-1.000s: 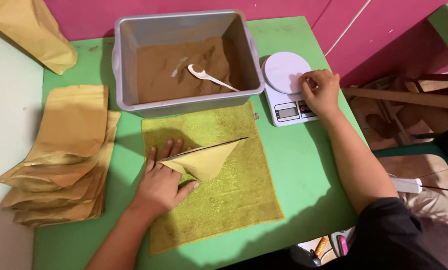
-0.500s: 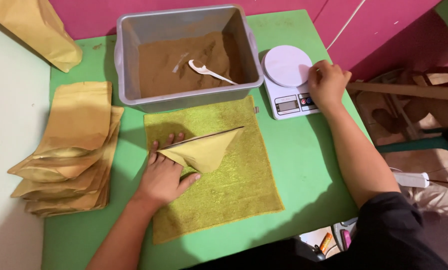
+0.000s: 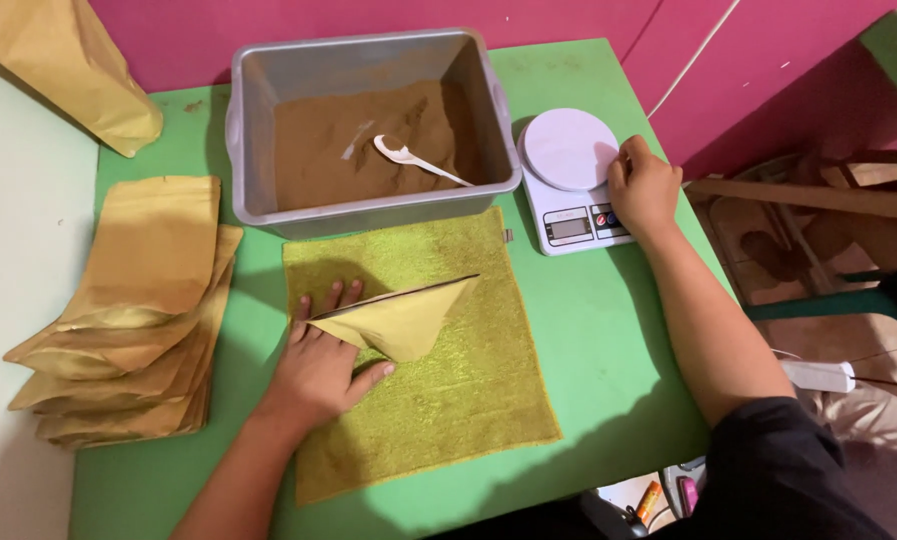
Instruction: Folding the tops of paper coffee bags into a triangular seal on a work surface.
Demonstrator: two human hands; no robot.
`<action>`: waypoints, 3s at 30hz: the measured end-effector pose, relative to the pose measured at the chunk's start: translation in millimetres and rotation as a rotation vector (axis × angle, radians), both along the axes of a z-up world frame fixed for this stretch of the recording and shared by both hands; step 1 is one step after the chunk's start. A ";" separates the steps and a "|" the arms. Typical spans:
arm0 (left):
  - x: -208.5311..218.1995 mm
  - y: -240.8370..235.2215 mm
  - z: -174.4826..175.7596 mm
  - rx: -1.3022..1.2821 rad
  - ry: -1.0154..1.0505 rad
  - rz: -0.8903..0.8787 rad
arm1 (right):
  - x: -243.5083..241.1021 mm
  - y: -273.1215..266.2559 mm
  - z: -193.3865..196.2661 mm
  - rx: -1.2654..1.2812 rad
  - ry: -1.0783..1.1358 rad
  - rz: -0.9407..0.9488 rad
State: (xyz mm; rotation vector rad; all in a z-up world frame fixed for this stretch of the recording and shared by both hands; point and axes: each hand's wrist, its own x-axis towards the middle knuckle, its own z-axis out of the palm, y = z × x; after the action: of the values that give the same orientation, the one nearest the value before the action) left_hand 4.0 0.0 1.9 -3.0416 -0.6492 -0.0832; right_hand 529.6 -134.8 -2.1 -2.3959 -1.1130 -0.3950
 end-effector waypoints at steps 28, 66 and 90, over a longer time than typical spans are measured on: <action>10.6 4.9 9.5 0.014 -0.214 -0.040 | -51.8 18.4 42.9 0.382 -0.439 1.083; 2.3 -11.3 27.3 0.056 -0.372 0.061 | -235.2 27.1 31.4 0.070 0.020 1.178; 42.0 7.3 25.4 0.172 -0.470 0.110 | -229.2 28.1 38.0 0.367 0.033 1.136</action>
State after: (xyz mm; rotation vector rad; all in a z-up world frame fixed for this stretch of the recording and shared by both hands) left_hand 46.1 7.3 27.3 -2.8206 -0.7802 -0.8218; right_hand 300.5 -106.7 35.9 -1.1656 -1.9327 -0.1269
